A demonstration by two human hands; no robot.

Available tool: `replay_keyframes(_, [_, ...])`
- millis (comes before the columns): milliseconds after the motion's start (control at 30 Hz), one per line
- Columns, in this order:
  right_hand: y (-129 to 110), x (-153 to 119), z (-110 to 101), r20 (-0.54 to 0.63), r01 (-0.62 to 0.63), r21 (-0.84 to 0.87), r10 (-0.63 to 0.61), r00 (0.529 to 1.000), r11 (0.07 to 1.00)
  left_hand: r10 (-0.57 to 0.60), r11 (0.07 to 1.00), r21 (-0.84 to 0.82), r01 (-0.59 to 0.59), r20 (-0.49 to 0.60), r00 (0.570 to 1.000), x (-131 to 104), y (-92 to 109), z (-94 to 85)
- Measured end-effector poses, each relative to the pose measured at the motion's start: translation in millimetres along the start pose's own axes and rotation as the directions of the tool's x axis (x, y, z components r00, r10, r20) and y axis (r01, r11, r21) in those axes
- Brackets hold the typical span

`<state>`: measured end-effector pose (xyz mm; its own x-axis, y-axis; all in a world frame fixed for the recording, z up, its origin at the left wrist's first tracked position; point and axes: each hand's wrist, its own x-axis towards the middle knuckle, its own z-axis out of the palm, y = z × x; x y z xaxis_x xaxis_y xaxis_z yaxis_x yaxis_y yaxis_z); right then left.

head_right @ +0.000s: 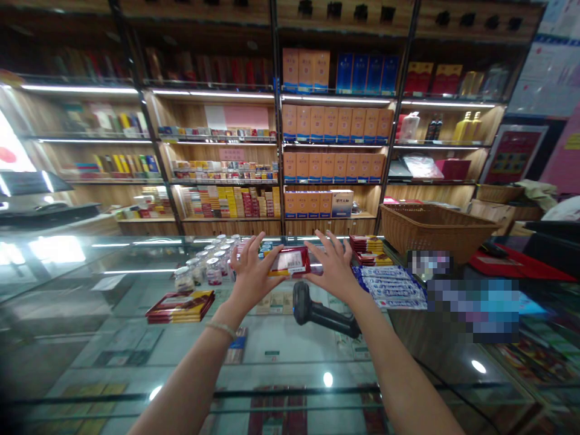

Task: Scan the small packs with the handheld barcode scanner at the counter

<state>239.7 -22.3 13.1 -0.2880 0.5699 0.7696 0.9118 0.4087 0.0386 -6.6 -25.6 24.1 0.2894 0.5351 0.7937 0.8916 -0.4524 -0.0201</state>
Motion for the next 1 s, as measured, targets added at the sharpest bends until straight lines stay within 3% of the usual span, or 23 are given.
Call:
replay_keyframes(367, [-19.9,0.7,-16.4,-0.024,0.036,0.112,-0.033,0.999,0.993,0.016,0.999,0.034,-0.018,0.077,0.997,1.9,-1.9,-1.0])
replay_keyframes(533, [-26.9,0.4,-16.5,-0.156,0.032,0.125,-0.012,0.988,0.992,-0.018,1.000,0.017,0.016,0.081,0.997,3.1,-8.0,-0.1])
replay_keyframes(700, [-33.8,1.1,-13.7,-0.270,-0.037,0.136,0.073,0.960,0.990,-0.002,0.993,-0.121,0.008,0.054,0.999,9.6,-13.8,-4.8])
replay_keyframes(1000, [-57.9,1.7,-3.0,-0.223,-0.016,0.090,0.036,0.974,0.996,-0.049,0.982,-0.186,0.044,-0.019,0.999,11.2,17.9,-18.3])
